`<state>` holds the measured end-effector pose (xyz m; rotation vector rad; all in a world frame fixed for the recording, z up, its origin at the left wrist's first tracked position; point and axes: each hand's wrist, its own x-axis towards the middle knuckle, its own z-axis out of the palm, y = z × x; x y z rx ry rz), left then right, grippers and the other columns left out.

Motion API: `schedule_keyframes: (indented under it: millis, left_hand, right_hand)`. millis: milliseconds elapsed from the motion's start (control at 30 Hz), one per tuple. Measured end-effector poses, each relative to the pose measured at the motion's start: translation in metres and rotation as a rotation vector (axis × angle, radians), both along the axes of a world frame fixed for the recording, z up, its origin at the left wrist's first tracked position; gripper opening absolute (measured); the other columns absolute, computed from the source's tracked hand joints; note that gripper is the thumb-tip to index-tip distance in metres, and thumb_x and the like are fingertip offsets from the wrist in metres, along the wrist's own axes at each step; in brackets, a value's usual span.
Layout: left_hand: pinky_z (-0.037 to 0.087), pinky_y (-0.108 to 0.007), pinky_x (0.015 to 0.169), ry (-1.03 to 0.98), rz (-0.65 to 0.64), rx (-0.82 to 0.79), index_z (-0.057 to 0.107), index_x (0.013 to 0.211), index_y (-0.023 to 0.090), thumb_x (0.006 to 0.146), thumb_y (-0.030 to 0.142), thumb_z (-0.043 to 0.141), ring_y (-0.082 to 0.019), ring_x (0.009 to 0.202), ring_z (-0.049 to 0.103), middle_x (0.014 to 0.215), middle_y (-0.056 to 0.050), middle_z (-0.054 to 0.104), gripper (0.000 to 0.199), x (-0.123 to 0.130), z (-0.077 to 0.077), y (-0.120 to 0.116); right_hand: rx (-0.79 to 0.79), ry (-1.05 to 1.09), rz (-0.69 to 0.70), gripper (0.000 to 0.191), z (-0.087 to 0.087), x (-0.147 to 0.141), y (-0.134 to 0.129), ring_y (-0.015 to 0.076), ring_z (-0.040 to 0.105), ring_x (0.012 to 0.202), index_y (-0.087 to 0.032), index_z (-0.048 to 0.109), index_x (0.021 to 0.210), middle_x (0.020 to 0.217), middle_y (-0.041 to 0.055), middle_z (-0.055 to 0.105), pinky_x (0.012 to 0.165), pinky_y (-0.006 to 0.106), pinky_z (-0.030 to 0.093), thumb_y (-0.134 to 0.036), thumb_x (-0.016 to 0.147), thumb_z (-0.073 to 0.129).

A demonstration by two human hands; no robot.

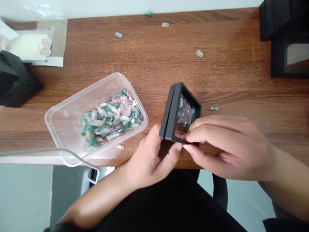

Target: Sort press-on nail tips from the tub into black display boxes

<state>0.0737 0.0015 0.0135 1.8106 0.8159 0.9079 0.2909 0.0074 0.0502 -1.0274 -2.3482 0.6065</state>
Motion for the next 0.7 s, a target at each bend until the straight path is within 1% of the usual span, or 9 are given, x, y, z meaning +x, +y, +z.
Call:
schedule_keyframes:
  millis: [200,267,367,433,500,533,600,633,700]
  left_hand:
    - [0.06,-0.024,0.085,0.023,0.0,-0.053,0.056,0.111,0.022,0.095,0.013,0.065,-0.014,0.094,0.073,0.107,-0.004,0.073,0.021,0.002,0.003,0.001]
    - [0.06,-0.023,0.086,0.027,0.008,-0.074,0.058,0.111,0.022,0.094,0.012,0.066,-0.014,0.095,0.074,0.106,-0.003,0.074,0.022,0.002,0.004,0.0]
    - [0.061,-0.025,0.084,0.048,0.036,-0.106,0.06,0.107,0.022,0.09,0.012,0.07,-0.015,0.093,0.074,0.1,-0.003,0.073,0.022,0.002,0.004,-0.002]
    - [0.061,-0.027,0.078,0.064,0.071,-0.148,0.057,0.107,0.022,0.086,0.015,0.073,-0.015,0.086,0.073,0.094,-0.002,0.07,0.027,0.002,0.001,-0.006]
    - [0.061,-0.028,0.075,0.089,0.139,-0.149,0.051,0.115,0.024,0.082,0.018,0.077,-0.015,0.084,0.07,0.098,-0.002,0.067,0.043,0.003,-0.004,-0.01]
    - [0.061,-0.028,0.074,0.106,0.184,-0.116,0.048,0.12,0.024,0.079,0.019,0.08,-0.015,0.084,0.069,0.104,-0.004,0.066,0.052,0.003,-0.007,-0.012]
    - [0.06,-0.027,0.072,0.125,0.26,0.017,0.041,0.13,0.025,0.076,0.021,0.083,-0.014,0.087,0.066,0.117,-0.007,0.06,0.069,0.004,-0.012,-0.014]
    - [0.059,-0.025,0.071,0.13,0.275,0.09,0.039,0.133,0.023,0.075,0.022,0.084,-0.013,0.088,0.065,0.121,-0.009,0.058,0.073,0.005,-0.014,-0.015]
    - [0.058,-0.024,0.068,0.14,0.269,0.192,0.038,0.133,0.019,0.075,0.025,0.086,-0.014,0.09,0.063,0.122,-0.011,0.057,0.075,0.006,-0.015,-0.013]
  right_hand:
    - [-0.016,-0.041,0.006,0.017,0.0,0.005,0.001,0.0136,0.064,0.071,-0.019,0.059,0.08,0.081,0.0004,0.071,0.059,0.029,0.043,-0.013,0.095,0.054]
    - [-0.03,-0.048,0.019,0.016,0.002,0.007,0.003,0.0136,0.065,0.072,-0.019,0.061,0.081,0.081,0.0007,0.071,0.061,0.029,0.043,-0.013,0.094,0.054]
    - [-0.045,-0.067,0.039,0.014,0.006,0.012,0.007,0.0132,0.063,0.07,-0.017,0.064,0.084,0.08,0.0014,0.071,0.062,0.03,0.043,-0.013,0.093,0.055]
    - [-0.068,-0.078,0.061,0.015,0.008,0.016,0.008,0.0128,0.059,0.067,-0.017,0.066,0.083,0.079,0.0011,0.069,0.06,0.03,0.041,-0.014,0.093,0.054]
    - [-0.102,-0.101,0.082,0.017,0.01,0.019,0.008,0.013,0.056,0.064,-0.018,0.066,0.082,0.077,0.0004,0.067,0.057,0.031,0.038,-0.015,0.093,0.053]
    - [-0.116,-0.118,0.091,0.017,0.011,0.021,0.008,0.0134,0.056,0.063,-0.018,0.066,0.082,0.076,0.0003,0.066,0.056,0.031,0.037,-0.016,0.093,0.053]
    - [-0.134,-0.159,0.1,0.018,0.012,0.024,0.007,0.0141,0.056,0.062,-0.019,0.067,0.082,0.076,0.0004,0.066,0.055,0.032,0.036,-0.016,0.093,0.053]
    - [-0.141,-0.176,0.101,0.018,0.013,0.025,0.007,0.0143,0.055,0.062,-0.019,0.067,0.081,0.076,0.0004,0.066,0.055,0.032,0.036,-0.016,0.093,0.053]
    - [-0.165,-0.192,0.108,0.019,0.013,0.027,0.007,0.0143,0.055,0.06,-0.02,0.066,0.08,0.076,0.0,0.066,0.055,0.032,0.036,-0.017,0.093,0.052]
